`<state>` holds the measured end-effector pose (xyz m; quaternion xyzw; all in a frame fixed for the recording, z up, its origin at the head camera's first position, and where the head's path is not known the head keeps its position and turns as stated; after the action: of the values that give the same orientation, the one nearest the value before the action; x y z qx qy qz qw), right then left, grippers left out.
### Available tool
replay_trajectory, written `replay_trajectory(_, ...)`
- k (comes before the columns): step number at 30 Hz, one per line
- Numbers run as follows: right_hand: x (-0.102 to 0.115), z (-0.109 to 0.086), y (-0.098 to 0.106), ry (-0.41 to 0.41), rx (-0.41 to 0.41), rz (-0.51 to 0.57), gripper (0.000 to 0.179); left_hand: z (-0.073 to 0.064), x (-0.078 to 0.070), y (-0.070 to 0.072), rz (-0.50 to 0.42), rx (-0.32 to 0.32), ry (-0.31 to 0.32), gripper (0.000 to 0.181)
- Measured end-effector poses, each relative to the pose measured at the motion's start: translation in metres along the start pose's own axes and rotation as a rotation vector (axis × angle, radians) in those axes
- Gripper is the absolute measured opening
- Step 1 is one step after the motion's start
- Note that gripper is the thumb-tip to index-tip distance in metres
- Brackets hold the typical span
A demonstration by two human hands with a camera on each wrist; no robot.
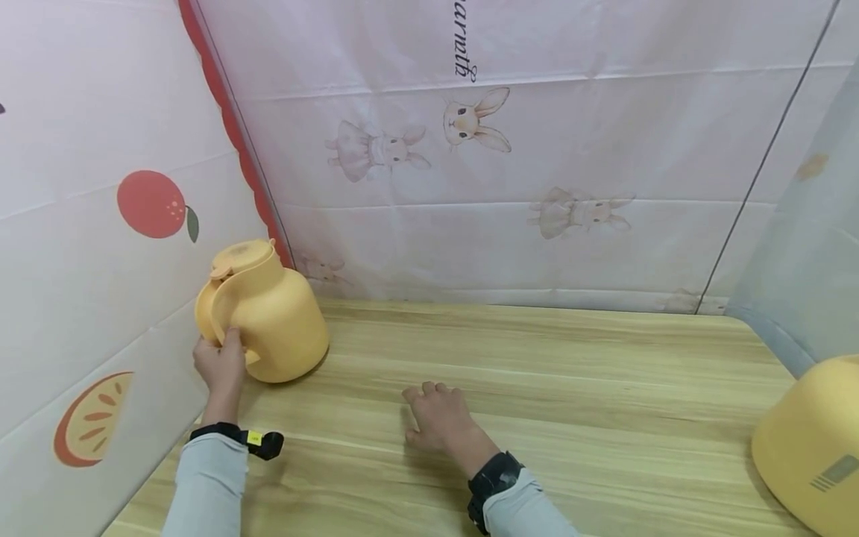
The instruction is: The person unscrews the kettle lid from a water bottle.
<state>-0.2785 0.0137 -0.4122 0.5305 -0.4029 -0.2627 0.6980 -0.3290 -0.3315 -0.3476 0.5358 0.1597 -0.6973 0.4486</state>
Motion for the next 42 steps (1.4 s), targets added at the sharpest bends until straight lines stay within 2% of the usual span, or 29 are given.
replay_trajectory(8, -0.002, 0.0, -0.001, -0.004, -0.002, 0.006, 0.06, -0.001, -0.001, 0.0, -0.023, 0.009, 0.01, 0.028)
replay_trajectory(15, -0.006, -0.001, 0.001, -0.018, -0.006, 0.021, 0.06, -0.004, -0.003, -0.002, -0.046, -0.011, -0.007, 0.02)
replay_trajectory(21, -0.01, -0.003, 0.005, -0.016, -0.011, 0.028, 0.06, -0.009, -0.004, -0.003, -0.073, 0.0, 0.015, 0.02)
replay_trajectory(31, -0.019, -0.006, 0.012, -0.028, -0.006, -0.004, 0.059, -0.018, -0.007, -0.001, -0.109, -0.021, 0.034, 0.012)
replay_trajectory(42, -0.034, -0.015, 0.024, -0.074, 0.011, -0.009, 0.061, -0.026, -0.008, -0.002, -0.148, 0.043, 0.06, 0.01)
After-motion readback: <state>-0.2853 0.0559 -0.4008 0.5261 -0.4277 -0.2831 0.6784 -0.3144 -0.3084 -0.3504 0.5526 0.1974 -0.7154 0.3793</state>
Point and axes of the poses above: each hand's wrist, its own z-axis towards the middle knuckle, its own y-axis out of the back of the hand, x = y × z, the point moved 7 cm from there along z, towards the middle knuckle, and after that the axes turned 8 degrees about z, right-handed, at the moved point
